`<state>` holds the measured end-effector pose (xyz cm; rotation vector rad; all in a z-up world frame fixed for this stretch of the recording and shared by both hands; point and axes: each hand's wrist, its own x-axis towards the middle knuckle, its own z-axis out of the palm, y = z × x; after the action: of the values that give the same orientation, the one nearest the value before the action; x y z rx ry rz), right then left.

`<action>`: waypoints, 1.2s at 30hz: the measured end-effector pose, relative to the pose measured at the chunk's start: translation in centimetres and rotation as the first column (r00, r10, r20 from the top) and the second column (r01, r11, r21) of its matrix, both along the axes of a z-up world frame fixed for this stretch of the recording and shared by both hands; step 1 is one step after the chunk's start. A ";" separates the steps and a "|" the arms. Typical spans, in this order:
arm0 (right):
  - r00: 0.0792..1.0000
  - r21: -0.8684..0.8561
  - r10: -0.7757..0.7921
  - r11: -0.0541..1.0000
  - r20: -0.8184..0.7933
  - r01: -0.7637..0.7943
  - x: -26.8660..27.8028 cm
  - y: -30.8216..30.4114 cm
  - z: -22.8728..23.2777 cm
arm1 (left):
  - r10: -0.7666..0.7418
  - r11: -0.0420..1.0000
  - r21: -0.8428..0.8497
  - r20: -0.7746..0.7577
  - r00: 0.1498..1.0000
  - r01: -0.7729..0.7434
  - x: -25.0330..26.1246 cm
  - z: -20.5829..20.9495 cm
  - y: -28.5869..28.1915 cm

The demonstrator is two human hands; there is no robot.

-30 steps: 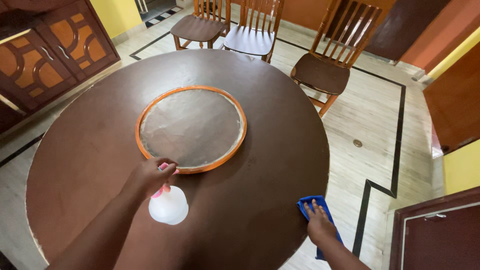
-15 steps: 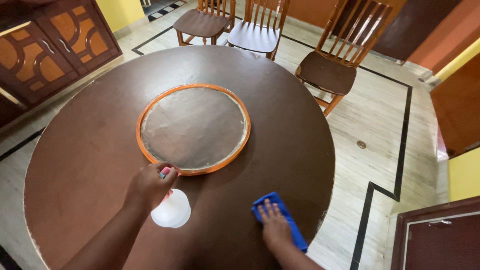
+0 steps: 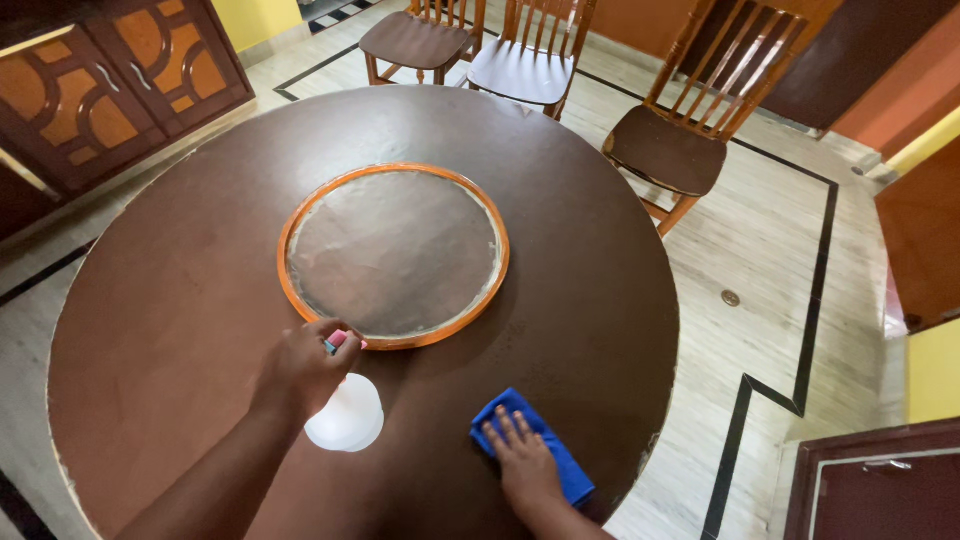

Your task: The person sprays a cleaning solution onto a round dining table and wipes the surface with a blue cloth. The person works around a circular tray placed in the center of the table, cleaning the surrounding area.

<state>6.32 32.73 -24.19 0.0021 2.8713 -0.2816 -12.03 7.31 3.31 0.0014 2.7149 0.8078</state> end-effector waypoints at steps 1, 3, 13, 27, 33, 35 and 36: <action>0.999 0.025 -0.026 0.999 -0.022 0.027 -0.6 1.0 -0.6 | 0.006 1.000 0.000 -0.020 1.000 -0.006 0.0 0.0 0.0; 0.995 0.086 -0.092 0.992 -0.025 0.094 -1.3 3.3 -1.5 | 0.012 1.000 -0.002 -0.008 1.000 -0.012 0.0 0.0 0.0; 0.793 0.216 -0.578 0.813 0.193 0.540 0.9 15.8 -1.0 | 0.007 1.000 0.010 -0.007 1.000 -0.007 -0.3 -0.3 0.1; 0.897 0.188 -0.402 0.910 0.185 0.369 -4.9 5.4 -1.0 | 0.036 0.999 0.016 -0.026 0.999 -0.035 -0.7 -0.4 0.3; 0.998 0.019 -0.054 0.998 0.018 0.054 -3.4 -2.4 -2.1 | 0.046 0.998 0.044 -0.017 0.999 -0.045 -0.7 -0.7 0.2; 0.999 -0.035 0.013 0.999 -0.044 -0.014 -2.0 -3.6 -3.0 | 0.046 0.998 0.042 -0.012 0.999 -0.046 -0.7 -0.6 0.2; 0.997 -0.047 0.040 0.998 -0.071 -0.043 -1.4 -4.1 -3.7 | 0.050 0.998 0.037 0.002 0.999 -0.050 -0.7 -0.5 0.2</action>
<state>4.89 28.65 -27.89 -0.0783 2.9290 -0.3499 -12.72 7.55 2.82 -0.0585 2.7085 0.8714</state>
